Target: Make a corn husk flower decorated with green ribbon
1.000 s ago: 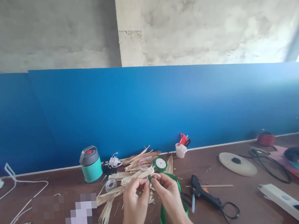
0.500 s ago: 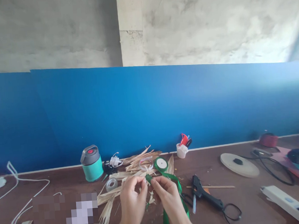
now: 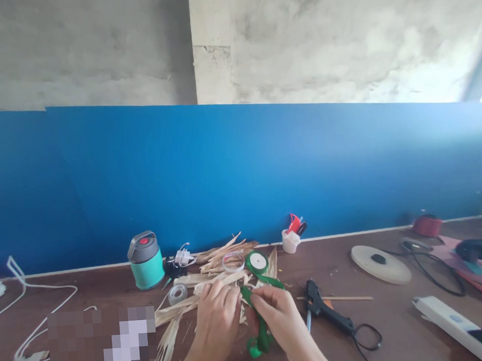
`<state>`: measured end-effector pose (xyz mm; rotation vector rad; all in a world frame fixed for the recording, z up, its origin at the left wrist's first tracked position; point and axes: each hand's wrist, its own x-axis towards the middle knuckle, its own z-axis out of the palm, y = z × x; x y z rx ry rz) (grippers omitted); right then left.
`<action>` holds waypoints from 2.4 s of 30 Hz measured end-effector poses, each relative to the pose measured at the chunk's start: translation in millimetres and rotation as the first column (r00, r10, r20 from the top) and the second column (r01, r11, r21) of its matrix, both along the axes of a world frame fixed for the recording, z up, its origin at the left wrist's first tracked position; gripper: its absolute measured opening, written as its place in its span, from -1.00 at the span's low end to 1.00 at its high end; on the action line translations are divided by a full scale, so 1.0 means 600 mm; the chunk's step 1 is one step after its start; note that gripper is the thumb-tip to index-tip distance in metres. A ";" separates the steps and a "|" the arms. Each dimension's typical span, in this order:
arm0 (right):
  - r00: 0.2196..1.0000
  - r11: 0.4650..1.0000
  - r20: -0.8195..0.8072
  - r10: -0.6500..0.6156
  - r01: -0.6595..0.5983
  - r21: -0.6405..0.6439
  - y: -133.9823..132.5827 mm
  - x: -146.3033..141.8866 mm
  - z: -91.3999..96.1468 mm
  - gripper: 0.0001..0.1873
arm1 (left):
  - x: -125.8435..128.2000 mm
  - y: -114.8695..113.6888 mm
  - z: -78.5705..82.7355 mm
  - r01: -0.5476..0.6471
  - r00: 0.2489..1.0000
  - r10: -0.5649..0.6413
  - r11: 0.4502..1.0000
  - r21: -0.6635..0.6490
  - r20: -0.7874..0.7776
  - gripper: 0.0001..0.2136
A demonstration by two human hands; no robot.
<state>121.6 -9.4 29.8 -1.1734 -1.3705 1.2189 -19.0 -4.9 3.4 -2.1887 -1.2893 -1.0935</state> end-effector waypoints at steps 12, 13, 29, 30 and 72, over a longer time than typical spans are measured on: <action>0.954 0.954 -0.295 -0.051 -0.041 -0.296 0.018 0.033 0.023 -0.76 | 0.013 0.016 -0.029 0.138 0.950 -0.105 0.986 0.094 -0.294 -0.72; 0.938 0.940 -0.341 -0.061 -0.061 -0.335 0.021 0.037 0.025 -0.79 | 0.012 0.017 -0.028 0.158 0.938 -0.121 0.983 0.090 -0.325 -0.73; 0.752 0.694 -0.654 -0.080 -0.429 -0.578 0.043 0.089 0.035 -0.78 | -0.023 0.017 0.026 0.513 0.671 -0.366 0.857 0.048 -0.645 -0.85; 0.745 0.696 -0.662 -0.082 -0.433 -0.573 0.043 0.089 0.036 -0.78 | -0.023 0.018 0.028 0.523 0.644 -0.377 0.852 0.023 -0.666 -0.84; 0.803 0.685 0.596 -0.005 -0.431 0.587 0.013 0.038 0.055 -0.43 | -0.043 0.032 0.078 0.509 0.829 -0.066 0.499 -0.701 0.556 -0.87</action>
